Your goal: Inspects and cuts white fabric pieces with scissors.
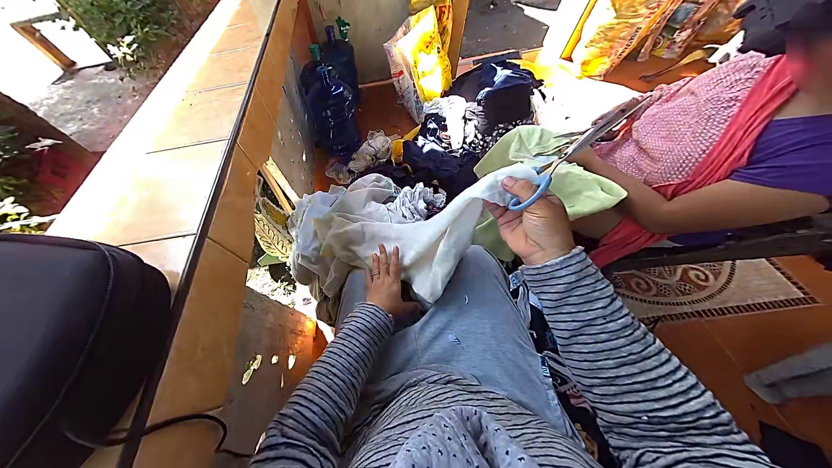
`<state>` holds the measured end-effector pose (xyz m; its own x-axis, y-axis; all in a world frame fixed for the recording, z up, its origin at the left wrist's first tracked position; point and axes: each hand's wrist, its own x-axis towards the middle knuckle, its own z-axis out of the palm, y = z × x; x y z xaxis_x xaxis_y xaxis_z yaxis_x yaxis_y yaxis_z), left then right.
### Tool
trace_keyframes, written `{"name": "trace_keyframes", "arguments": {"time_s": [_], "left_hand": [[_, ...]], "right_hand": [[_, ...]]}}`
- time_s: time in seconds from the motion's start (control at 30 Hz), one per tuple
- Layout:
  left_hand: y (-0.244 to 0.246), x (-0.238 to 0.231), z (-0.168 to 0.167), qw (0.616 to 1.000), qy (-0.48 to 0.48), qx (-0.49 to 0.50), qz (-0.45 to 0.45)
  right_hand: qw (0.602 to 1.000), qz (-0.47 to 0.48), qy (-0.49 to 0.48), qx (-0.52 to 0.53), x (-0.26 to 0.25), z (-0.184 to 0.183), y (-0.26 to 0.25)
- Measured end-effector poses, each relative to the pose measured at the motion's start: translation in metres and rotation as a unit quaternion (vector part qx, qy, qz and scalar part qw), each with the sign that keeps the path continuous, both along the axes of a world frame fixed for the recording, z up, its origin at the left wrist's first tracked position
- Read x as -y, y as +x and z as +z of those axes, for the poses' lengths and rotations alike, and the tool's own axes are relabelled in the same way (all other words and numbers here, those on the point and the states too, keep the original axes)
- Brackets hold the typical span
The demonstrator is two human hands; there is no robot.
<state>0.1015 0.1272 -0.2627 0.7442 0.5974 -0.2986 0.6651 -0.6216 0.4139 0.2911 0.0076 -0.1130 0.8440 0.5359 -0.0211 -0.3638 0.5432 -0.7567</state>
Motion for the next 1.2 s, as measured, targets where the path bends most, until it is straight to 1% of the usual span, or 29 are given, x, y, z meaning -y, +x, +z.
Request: {"name": "trace_keyframes", "arguments": {"time_s": [0.07, 0.13, 0.2, 0.27, 0.3, 0.33, 0.37, 0.4, 0.43, 0.5, 0.53, 0.57, 0.6, 0.63, 0.67, 0.7, 0.73, 0.77, 0.8, 0.83, 0.9, 0.93, 0.97, 1.0, 1.03, 1.07, 1.1, 1.13, 1.2], "left_hand": [[0.014, 0.002, -0.010, 1.000, 0.006, 0.007, 0.025], [0.023, -0.001, -0.011, 0.996, -0.015, 0.083, 0.024], [0.030, -0.004, -0.005, 0.987, -0.035, 0.155, 0.022], [0.028, -0.012, 0.017, 0.973, -0.098, 0.203, 0.051], [0.023, -0.019, 0.025, 0.955, -0.124, 0.253, 0.097], [0.019, -0.029, 0.032, 0.926, -0.148, 0.309, 0.161], [0.015, -0.044, 0.038, 0.883, -0.173, 0.369, 0.235], [0.010, -0.061, 0.041, 0.831, -0.189, 0.423, 0.309], [0.003, -0.080, 0.044, 0.782, -0.194, 0.456, 0.378], [-0.013, -0.119, 0.054, 0.704, -0.152, 0.496, 0.485], [-0.019, -0.135, 0.060, 0.681, -0.104, 0.501, 0.523], [-0.026, -0.150, 0.064, 0.675, -0.060, 0.503, 0.537], [-0.032, -0.163, 0.063, 0.697, -0.023, 0.484, 0.528], [-0.037, -0.171, 0.057, 0.748, 0.002, 0.444, 0.493], [-0.042, -0.176, 0.048, 0.814, 0.021, 0.370, 0.447], [-0.044, -0.176, 0.036, 0.877, 0.035, 0.267, 0.398], [-0.043, -0.170, 0.025, 0.925, 0.040, 0.151, 0.347], [-0.041, -0.163, 0.013, 0.954, 0.033, 0.041, 0.294], [-0.036, -0.156, 0.004, 0.965, 0.020, -0.061, 0.254], [-0.028, -0.148, 0.002, 0.963, 0.011, -0.145, 0.227], [-0.005, -0.130, 0.014, 0.946, 0.012, -0.252, 0.201], [0.009, -0.120, 0.026, 0.941, 0.026, -0.278, 0.193], [0.022, -0.108, 0.042, 0.944, 0.051, -0.280, 0.167], [0.035, -0.098, 0.058, 0.960, 0.070, -0.232, 0.137], [0.046, -0.094, 0.065, 0.979, 0.089, -0.159, 0.096], [0.057, -0.097, 0.059, 0.989, 0.110, -0.091, 0.042], [0.067, -0.102, 0.045, 0.992, 0.122, -0.044, -0.006], [0.076, -0.107, 0.028, 0.991, 0.126, -0.023, -0.034], [0.085, -0.115, 0.003, 0.994, 0.099, -0.035, -0.037]], "right_hand": [[0.999, 0.044, 0.023, 0.011, 0.008, 0.007, -0.005], [0.992, 0.105, 0.069, 0.027, 0.022, 0.016, -0.009], [0.982, 0.158, 0.087, 0.053, 0.037, 0.019, -0.012], [0.982, 0.164, 0.048, 0.079, 0.050, 0.014, -0.011], [0.984, 0.146, 0.004, 0.100, 0.055, 0.007, -0.010], [0.983, 0.115, -0.052, 0.133, 0.059, -0.002, -0.009], [0.976, 0.084, -0.110, 0.167, 0.063, -0.015, -0.006], [0.964, 0.067, -0.167, 0.195, 0.067, -0.030, -0.004], [0.953, 0.055, -0.214, 0.207, 0.072, -0.045, -0.004], [0.926, 0.037, -0.298, 0.228, 0.078, -0.077, -0.009], [0.909, 0.031, -0.336, 0.245, 0.081, -0.091, -0.015], [0.885, 0.031, -0.375, 0.272, 0.083, -0.105, -0.021], [0.858, 0.030, -0.410, 0.306, 0.085, -0.120, -0.028], [0.828, 0.027, -0.441, 0.344, 0.087, -0.134, -0.035], [0.799, 0.019, -0.463, 0.383, 0.089, -0.145, -0.042], [0.773, -0.001, -0.470, 0.426, 0.090, -0.155, -0.048], [0.754, -0.023, -0.464, 0.466, 0.090, -0.165, -0.053], [0.743, -0.040, -0.453, 0.490, 0.089, -0.172, -0.054], [0.744, -0.051, -0.443, 0.498, 0.089, -0.176, -0.054], [0.751, -0.060, -0.435, 0.493, 0.088, -0.177, -0.053], [0.768, -0.069, -0.425, 0.474, 0.089, -0.180, -0.050], [0.771, -0.073, -0.423, 0.471, 0.089, -0.181, -0.049], [0.770, -0.077, -0.421, 0.473, 0.090, -0.182, -0.048], [0.769, -0.080, -0.420, 0.475, 0.089, -0.182, -0.048], [0.770, -0.081, -0.420, 0.474, 0.088, -0.182, -0.047], [0.771, -0.080, -0.420, 0.472, 0.087, -0.182, -0.048], [0.771, -0.078, -0.421, 0.472, 0.085, -0.181, -0.048], [0.769, -0.078, -0.421, 0.474, 0.084, -0.181, -0.048], [0.766, -0.078, -0.420, 0.480, 0.085, -0.182, -0.047]]}}
